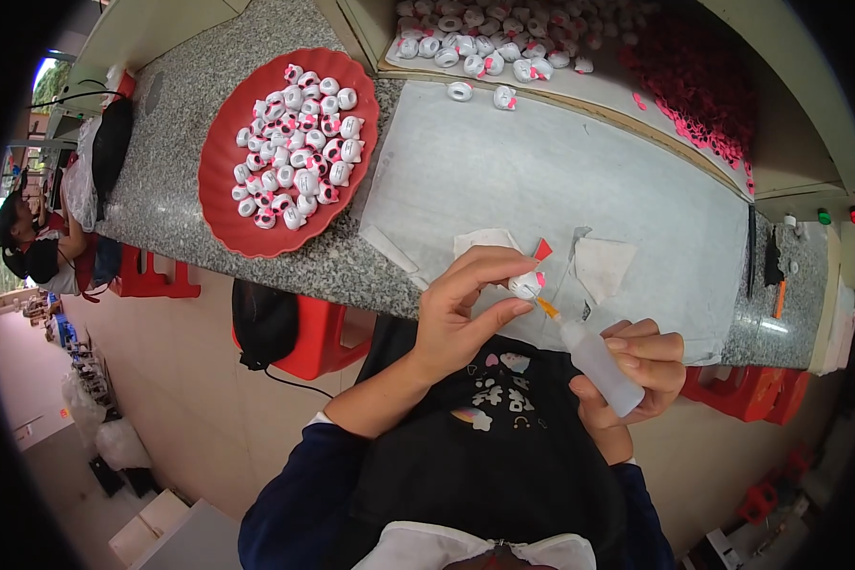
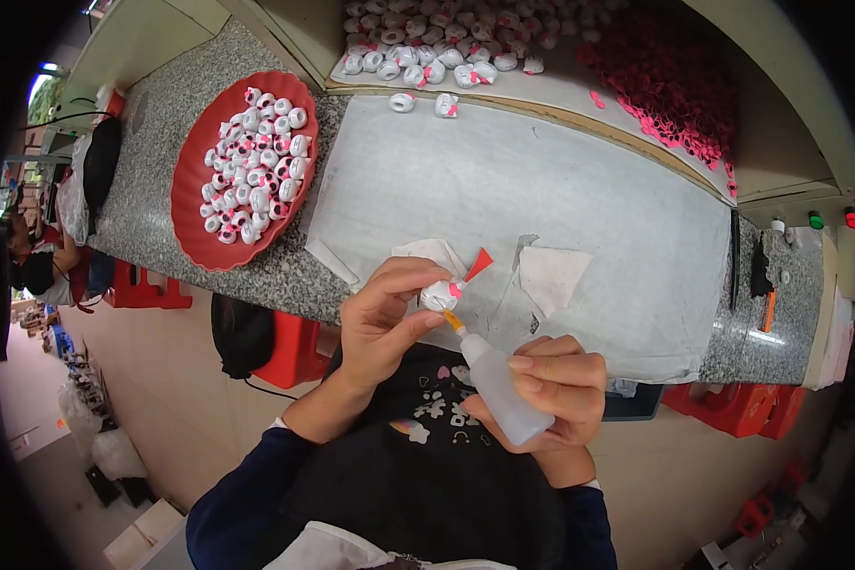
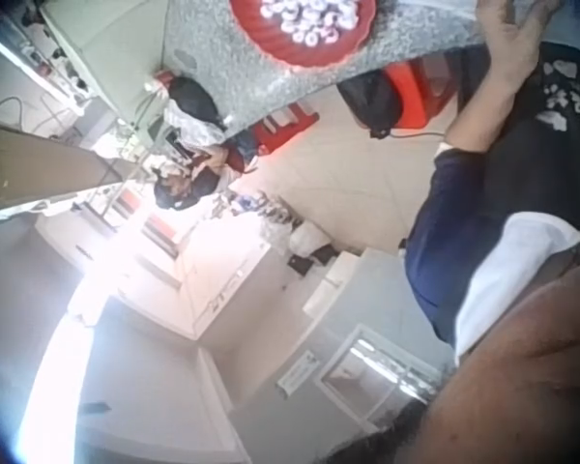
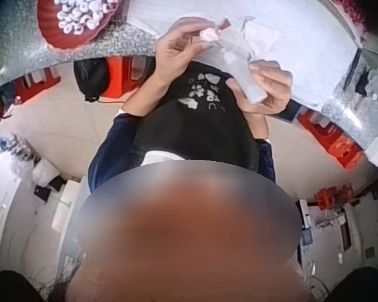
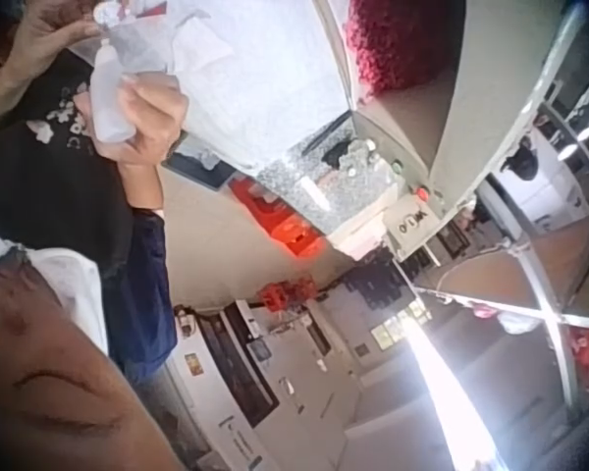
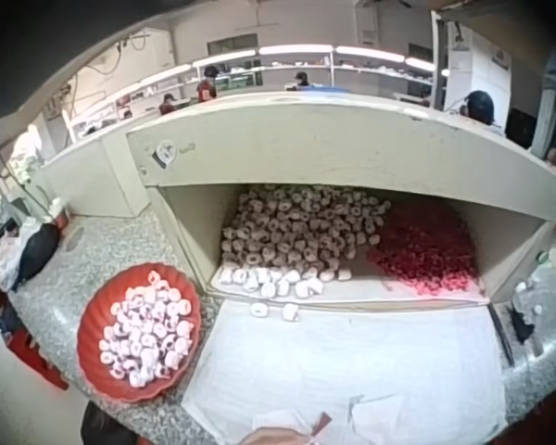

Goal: Assembling small toy components by applying glue to plastic heads and attaching red bows.

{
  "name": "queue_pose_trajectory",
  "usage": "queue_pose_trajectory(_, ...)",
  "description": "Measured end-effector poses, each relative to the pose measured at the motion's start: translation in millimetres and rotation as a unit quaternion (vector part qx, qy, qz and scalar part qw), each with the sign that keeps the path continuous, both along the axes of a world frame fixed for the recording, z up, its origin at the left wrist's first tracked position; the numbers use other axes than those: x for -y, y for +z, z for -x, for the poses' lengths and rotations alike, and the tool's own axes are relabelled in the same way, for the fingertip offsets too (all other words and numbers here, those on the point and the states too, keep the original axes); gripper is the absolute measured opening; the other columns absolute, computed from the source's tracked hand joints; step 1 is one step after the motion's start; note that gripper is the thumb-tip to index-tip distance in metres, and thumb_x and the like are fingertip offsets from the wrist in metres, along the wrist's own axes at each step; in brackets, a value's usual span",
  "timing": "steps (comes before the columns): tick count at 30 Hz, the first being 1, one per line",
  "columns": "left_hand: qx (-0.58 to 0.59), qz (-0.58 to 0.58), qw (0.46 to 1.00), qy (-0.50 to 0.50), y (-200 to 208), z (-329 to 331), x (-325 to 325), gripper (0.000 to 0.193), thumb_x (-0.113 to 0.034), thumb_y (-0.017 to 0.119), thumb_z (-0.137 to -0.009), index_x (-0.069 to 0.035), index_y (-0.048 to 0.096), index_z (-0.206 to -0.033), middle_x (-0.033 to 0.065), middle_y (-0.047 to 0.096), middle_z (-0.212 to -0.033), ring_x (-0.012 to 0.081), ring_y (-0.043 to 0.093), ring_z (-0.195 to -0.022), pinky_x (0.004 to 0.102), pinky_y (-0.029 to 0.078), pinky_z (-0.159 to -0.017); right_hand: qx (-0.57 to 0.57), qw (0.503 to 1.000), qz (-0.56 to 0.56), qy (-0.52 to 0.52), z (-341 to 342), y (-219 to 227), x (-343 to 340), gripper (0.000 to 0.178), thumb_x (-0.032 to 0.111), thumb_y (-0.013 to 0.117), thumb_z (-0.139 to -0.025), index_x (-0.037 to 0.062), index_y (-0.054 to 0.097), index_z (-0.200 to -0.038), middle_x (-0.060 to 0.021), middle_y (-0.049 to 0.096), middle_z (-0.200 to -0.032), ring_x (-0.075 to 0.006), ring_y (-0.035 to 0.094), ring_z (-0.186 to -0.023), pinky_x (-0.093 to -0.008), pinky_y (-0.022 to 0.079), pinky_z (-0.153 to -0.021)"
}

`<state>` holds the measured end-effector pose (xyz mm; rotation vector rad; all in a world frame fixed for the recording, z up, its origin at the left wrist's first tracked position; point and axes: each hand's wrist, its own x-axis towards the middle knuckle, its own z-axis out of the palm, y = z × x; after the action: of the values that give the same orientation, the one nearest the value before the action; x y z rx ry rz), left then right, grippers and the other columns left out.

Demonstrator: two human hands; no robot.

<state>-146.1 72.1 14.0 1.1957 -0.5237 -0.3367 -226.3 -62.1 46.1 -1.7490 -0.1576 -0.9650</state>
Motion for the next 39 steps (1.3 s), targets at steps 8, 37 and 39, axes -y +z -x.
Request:
queue_pose_trajectory(8,0.051,-0.043,0.998,0.015,1,-2,1,0.03,0.007,0.057,-0.067,0.004,0.052,-0.096,0.0149,0.049,-0.099,0.0216,0.047,-0.095,0.0308,0.035,-0.082,-0.027,0.999,0.002,0.024,3,3,3,0.039,0.017,0.074,-0.059,0.0068,0.043,-0.081,-0.0055,0.045,-0.076,-0.013,0.046,-0.054,-0.0223,0.041,-0.048)
queue_pose_trajectory(37,-0.109,0.061,0.986,0.111,1,-31,-19,0.033,0.006,0.056,-0.07,0.002,0.046,-0.101,0.0123,0.052,-0.099,0.0156,0.051,-0.09,0.025,0.04,-0.079,-0.237,0.929,0.261,-0.115,-147,-21,176,0.023,0.002,0.057,-0.066,0.0015,0.051,-0.089,-0.0089,0.053,-0.085,-0.0207,0.052,-0.078,-0.0263,0.041,-0.069)
queue_pose_trajectory(39,-0.099,0.062,0.987,0.107,2,-31,-16,0.033,0.006,0.056,-0.07,0.002,0.046,-0.101,0.012,0.051,-0.1,0.0152,0.051,-0.09,0.0247,0.04,-0.078,-0.239,0.906,0.334,-0.098,-146,-21,173,0.023,0.002,0.057,-0.066,0.0015,0.052,-0.088,-0.0096,0.053,-0.087,-0.0238,0.053,-0.078,-0.0273,0.041,-0.068)
